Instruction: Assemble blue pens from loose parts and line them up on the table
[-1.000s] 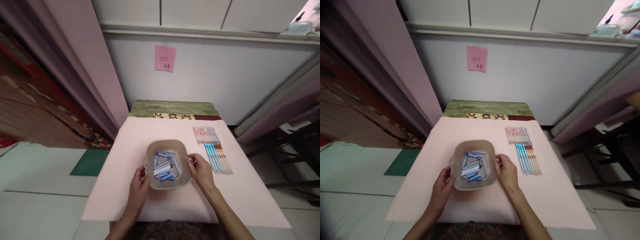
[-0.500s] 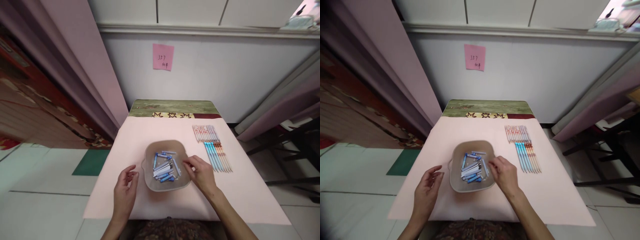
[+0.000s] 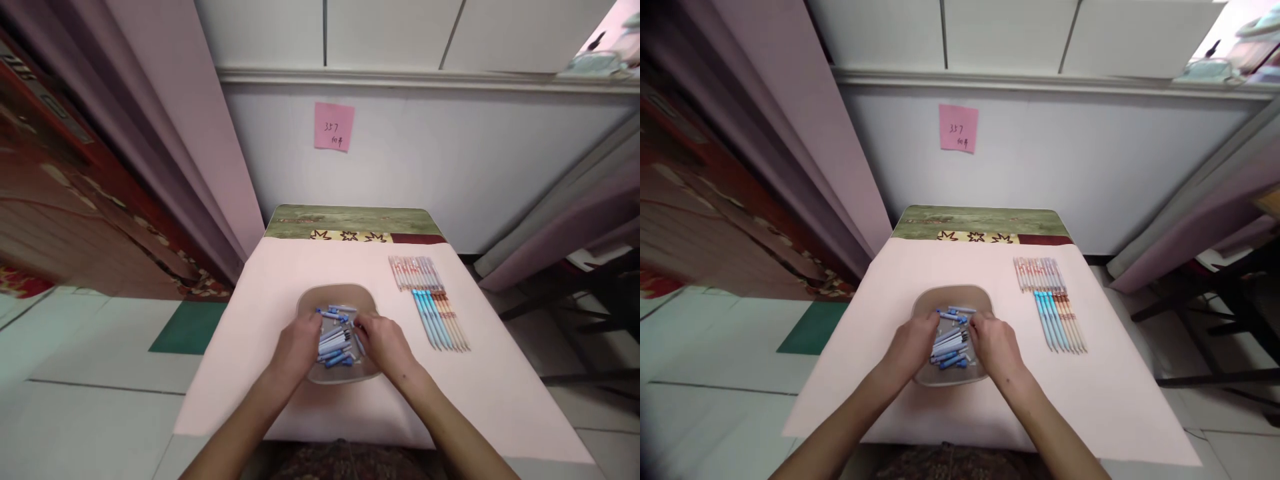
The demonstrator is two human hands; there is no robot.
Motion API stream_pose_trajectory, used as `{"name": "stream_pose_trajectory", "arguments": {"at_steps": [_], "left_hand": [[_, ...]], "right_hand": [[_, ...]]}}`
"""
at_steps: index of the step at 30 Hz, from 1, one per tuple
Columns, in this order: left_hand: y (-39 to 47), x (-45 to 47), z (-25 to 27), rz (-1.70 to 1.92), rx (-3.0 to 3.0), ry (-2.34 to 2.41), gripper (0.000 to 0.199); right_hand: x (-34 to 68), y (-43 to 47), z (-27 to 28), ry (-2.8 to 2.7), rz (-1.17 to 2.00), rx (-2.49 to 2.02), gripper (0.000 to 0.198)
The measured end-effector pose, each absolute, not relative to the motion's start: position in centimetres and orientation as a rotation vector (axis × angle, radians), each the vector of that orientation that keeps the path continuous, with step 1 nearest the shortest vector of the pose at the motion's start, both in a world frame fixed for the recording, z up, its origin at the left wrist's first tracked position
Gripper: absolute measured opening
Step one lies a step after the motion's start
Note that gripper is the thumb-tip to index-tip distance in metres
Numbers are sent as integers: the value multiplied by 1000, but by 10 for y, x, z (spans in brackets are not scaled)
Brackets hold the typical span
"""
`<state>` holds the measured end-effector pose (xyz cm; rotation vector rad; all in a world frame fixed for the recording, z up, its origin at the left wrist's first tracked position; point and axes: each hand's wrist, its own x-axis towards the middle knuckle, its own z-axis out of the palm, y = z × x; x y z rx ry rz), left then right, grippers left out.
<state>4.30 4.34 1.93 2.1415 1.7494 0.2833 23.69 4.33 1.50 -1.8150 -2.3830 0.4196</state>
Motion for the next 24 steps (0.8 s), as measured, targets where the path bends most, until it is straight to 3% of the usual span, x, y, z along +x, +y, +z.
{"name": "stream_pose_trajectory", "arguments": {"at_steps": [8, 16, 21, 24], "left_hand": [[73, 83, -15, 173, 2076, 1866, 25], [79, 72, -12, 236, 2006, 1895, 23], [71, 45, 8, 426, 1993, 1820, 20], [60, 31, 21, 833, 1582, 1591, 16]], "right_hand": [[274, 23, 25, -1978, 372, -1684, 20], [288, 17, 21, -1838, 312, -1672, 28], [300, 13, 15, -1785, 291, -1717, 25], [303, 13, 13, -1770, 310, -1743, 22]]}}
